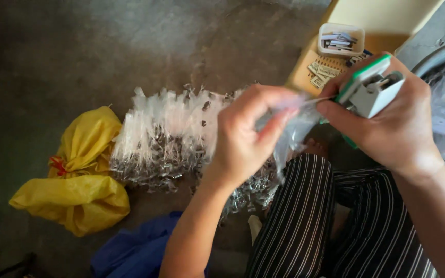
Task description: The person is stapling paper labels to the top of small plastic bags containing small items.
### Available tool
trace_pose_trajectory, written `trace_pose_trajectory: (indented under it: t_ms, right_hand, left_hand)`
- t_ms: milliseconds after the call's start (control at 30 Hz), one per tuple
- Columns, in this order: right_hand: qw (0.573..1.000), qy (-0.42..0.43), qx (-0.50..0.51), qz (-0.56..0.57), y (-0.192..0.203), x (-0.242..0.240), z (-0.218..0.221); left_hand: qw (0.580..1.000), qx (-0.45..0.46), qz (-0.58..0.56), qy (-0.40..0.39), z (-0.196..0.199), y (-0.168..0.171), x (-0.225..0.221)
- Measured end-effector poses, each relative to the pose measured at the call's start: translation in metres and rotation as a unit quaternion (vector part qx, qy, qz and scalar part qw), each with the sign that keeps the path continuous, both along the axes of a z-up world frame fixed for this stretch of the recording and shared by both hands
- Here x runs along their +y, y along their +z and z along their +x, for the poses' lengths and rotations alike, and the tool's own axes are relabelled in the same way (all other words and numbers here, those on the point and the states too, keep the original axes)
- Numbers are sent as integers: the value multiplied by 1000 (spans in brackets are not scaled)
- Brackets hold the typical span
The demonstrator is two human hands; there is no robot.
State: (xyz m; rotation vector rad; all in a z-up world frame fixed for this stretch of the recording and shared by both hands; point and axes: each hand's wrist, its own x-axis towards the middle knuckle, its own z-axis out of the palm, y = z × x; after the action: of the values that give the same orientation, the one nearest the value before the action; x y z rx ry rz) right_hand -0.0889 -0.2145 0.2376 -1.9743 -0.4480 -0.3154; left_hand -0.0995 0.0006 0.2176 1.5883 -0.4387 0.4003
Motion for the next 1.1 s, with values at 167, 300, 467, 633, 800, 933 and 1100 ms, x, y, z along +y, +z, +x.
trace_pose_trajectory:
  t_ms: [167,300,467,633,800,933,1100]
  right_hand:
    - [997,5,49,60,-9,-6,1]
    - [971,20,79,224,-16,-1,2]
    - [989,32,14,144,-53,-10,6]
    - [994,18,-61,85,-49,-12,19]
    - [968,-47,-100,224,-58,-5,33]
    - [977,-114,45,177,-99,2,62]
    - [979,-83,36,185,-124,-3,77]
  left_hand:
    - [972,-175,154,22,-10,-15,-5]
    - [997,-77,17,-9,-14,-30,-20]
    - [955,101,-276,-39,0,-64,-31]
    - [966,117,-231,-4,9,-107,-40]
    - [989,38,-130,54,11,-106,-57]
    - [990,-24,9,136,3,-100,-73]
    - [987,27,3,157,4,-126,-79]
